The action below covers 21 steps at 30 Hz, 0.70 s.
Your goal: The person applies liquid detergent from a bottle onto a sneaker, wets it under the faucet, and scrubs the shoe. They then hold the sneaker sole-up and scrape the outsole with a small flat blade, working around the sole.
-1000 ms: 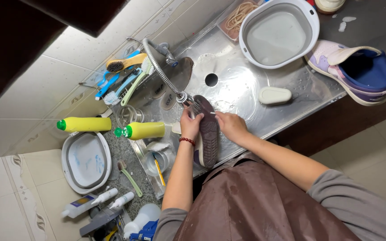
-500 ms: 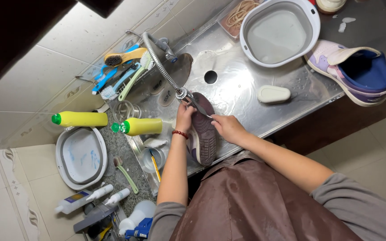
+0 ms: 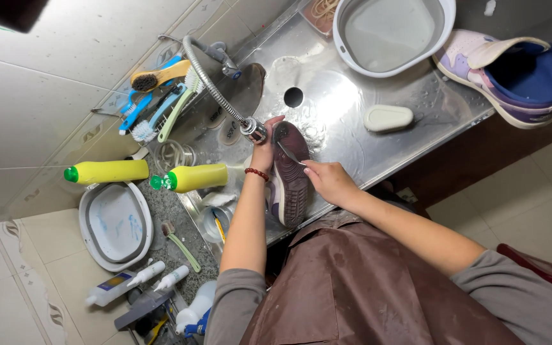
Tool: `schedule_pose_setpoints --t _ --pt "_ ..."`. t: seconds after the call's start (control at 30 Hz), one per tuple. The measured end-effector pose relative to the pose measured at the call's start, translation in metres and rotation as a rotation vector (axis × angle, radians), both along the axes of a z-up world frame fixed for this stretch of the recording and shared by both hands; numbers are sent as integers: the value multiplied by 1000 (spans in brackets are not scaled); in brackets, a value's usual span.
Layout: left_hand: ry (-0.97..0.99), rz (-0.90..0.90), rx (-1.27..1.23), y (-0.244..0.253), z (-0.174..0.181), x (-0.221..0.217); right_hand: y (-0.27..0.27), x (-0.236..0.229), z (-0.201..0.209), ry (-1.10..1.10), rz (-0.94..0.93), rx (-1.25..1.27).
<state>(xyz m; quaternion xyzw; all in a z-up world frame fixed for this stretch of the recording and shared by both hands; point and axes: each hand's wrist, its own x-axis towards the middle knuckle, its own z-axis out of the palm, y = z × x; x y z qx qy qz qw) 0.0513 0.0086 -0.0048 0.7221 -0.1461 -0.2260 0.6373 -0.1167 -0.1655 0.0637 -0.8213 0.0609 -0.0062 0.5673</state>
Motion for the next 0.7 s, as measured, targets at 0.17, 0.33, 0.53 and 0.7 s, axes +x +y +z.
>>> schedule_pose_setpoints --t 0.17,0.33,0.53,0.7 --pt "-104 67 71 3 -13 3 9 -1 3 10 -11 -16" --pt "-149 107 75 9 -23 6 24 2 -6 -5 -49 -10" --pt "-152 146 113 12 -29 6 36 6 -9 23 -79 4" --pt "-159 207 124 11 -17 -5 47 9 -3 146 -82 20"
